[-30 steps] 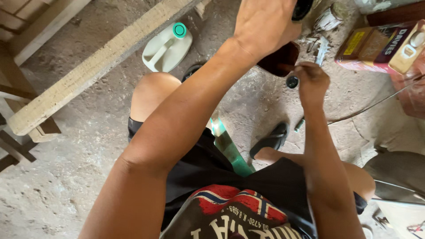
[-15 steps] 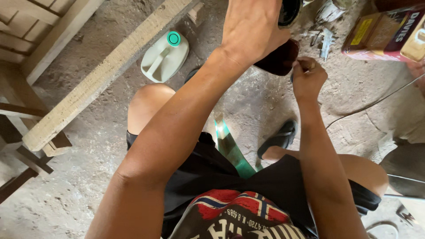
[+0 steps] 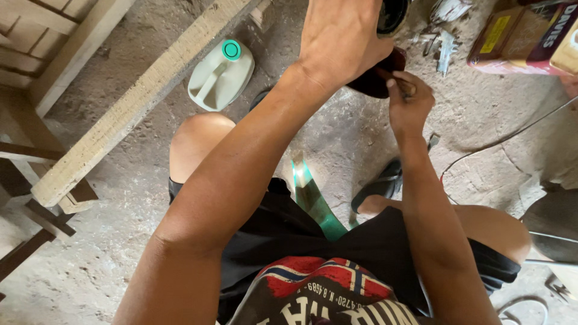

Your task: The person sits on a small stool and stirs a dark liquid stain in a plastic container with a wooden stick. They open small cans of pigment, pour contents into the container, and keep stirring while occasionally walking across the workshop with the container.

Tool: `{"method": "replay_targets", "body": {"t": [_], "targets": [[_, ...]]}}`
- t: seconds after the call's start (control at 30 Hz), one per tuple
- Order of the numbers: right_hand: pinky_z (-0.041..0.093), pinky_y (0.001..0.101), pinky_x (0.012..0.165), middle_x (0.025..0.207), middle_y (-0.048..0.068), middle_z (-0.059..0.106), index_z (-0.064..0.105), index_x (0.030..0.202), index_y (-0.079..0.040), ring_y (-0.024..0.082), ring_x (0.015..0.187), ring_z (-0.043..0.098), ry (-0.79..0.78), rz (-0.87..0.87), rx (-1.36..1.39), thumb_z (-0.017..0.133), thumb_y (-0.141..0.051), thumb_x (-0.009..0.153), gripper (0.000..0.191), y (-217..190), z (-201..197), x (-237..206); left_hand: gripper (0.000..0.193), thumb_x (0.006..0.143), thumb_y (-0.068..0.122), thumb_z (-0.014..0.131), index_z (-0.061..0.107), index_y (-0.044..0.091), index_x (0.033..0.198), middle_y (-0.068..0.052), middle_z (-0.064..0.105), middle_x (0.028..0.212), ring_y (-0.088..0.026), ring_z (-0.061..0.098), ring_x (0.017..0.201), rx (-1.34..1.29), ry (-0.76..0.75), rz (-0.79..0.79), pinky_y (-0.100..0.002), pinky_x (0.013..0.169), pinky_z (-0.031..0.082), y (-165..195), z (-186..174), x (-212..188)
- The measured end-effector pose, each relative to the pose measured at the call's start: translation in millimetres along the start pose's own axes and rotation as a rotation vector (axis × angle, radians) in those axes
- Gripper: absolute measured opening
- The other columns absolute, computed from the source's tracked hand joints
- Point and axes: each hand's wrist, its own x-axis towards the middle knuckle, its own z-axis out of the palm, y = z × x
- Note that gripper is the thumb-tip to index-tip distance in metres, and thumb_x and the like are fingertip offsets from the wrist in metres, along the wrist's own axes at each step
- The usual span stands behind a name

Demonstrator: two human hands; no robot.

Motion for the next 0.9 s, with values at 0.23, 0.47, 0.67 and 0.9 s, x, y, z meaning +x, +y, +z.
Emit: {"method": "replay_targets", "body": {"t": [0.23, 0.47, 0.67, 0.9], "targets": [[0.052, 0.0298, 0.081, 0.091, 0.008, 0.076, 0.076, 0.108, -0.001, 0.014, 0.084, 0.068, -0.040, 0.147, 0.116, 0.080, -0.002, 0.090, 0.019, -3, 3, -3, 0.038, 0.064, 0.029, 0.084, 0.070, 0.005, 0.090, -0.015, 0.071, 0.080, -0.035, 0.069, 0.076, -0.024, 0.006, -0.011, -0.047, 0.072, 0.053, -2, 7, 0], [0.056, 0.0249, 0.078, 0.095, 0.007, 0.076, 0.075, 0.111, 0.002, 0.010, 0.083, 0.068, 0.046, 0.216, 0.266, 0.078, -0.001, 0.095, 0.016, -5, 5, -4, 0.039, 0.064, 0.029, 0.084, 0.070, 0.006, 0.092, -0.014, 0.072, 0.083, -0.034, 0.070, 0.079, -0.025, 0.005, -0.032, -0.046, 0.075, 0.054, -4, 11, 0], [0.057, 0.0261, 0.075, 0.091, 0.008, 0.073, 0.076, 0.104, 0.002, 0.011, 0.079, 0.069, 0.065, 0.116, 0.054, 0.079, 0.002, 0.092, 0.013, -7, 4, -4, 0.040, 0.062, 0.027, 0.083, 0.070, 0.006, 0.094, -0.014, 0.072, 0.083, -0.035, 0.070, 0.078, -0.030, 0.040, -0.010, -0.047, 0.073, 0.054, -3, 10, 2], [0.056, 0.0257, 0.078, 0.091, 0.011, 0.075, 0.076, 0.107, 0.001, 0.012, 0.081, 0.069, 0.003, 0.161, 0.106, 0.078, 0.001, 0.094, 0.014, -7, 6, -5, 0.043, 0.062, 0.025, 0.083, 0.068, 0.005, 0.098, -0.013, 0.071, 0.085, -0.034, 0.070, 0.079, -0.059, 0.074, 0.022, -0.046, 0.073, 0.054, -3, 10, 0]]}}
